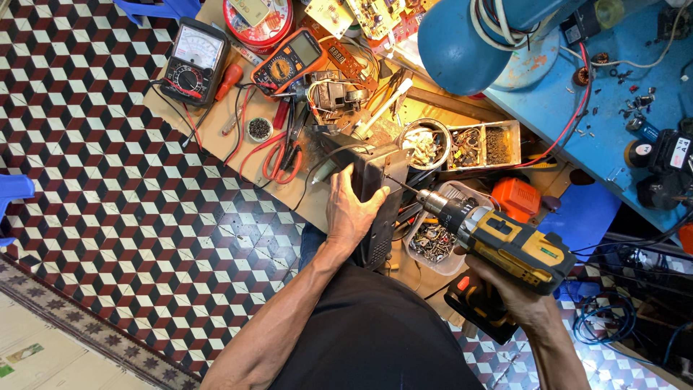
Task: The person assembles a small electronic device by inserting screws into a metal casing using a cordless drill. They repeatedly select screws from a container, align them with holes in the casing, and drive them in with the drill. The workspace contains various tools and electronic components.
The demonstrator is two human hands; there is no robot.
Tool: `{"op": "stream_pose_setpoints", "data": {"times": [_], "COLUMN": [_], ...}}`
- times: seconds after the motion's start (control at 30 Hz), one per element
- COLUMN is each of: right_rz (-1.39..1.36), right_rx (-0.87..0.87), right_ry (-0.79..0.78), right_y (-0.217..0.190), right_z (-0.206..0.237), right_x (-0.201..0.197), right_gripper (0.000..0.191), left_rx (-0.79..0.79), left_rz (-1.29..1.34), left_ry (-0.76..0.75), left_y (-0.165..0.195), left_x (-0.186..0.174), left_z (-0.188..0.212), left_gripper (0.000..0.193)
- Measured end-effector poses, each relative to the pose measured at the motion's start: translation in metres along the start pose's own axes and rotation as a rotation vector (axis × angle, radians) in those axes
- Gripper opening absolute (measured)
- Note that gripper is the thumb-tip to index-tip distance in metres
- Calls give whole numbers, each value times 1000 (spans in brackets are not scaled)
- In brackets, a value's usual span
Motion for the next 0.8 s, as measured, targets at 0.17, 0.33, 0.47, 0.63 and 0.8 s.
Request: {"op": "stream_pose_setpoints", "data": {"times": [0.17, 0.33, 0.47, 0.63, 0.8], "right_rz": [-91, -103, -67, -104, -150], "right_rx": [17, 132, 128, 82, 87], "right_ry": [-26, 23, 39, 24, 26], "right_y": [1, 12, 9, 1, -3], "right_z": [-1, 1, 5, 10, 13], "right_x": [0, -2, -3, 2, 6], "right_gripper": [28, 28, 32, 29, 23], "left_rx": [24, 5, 11, 20, 298], "left_rz": [-25, -21, -30, -17, -44], "left_ry": [-1, -18, -35, -29, 105], "left_y": [1, -4, -4, 5, 47], "left_x": [-1, 3, 5, 1, -26], "left_z": [0, 0, 0, 1, 17], "left_gripper": [81, 83, 84, 85, 93]}}
Point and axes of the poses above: each hand's wrist, its own z-axis away from the middle knuckle, its own x-axis out of the palm, y = z × x, the point moved 8 cm from there along -z, towards the middle knuckle, and after that the axes turned 2 degrees about -z, right-handed, at the moved point
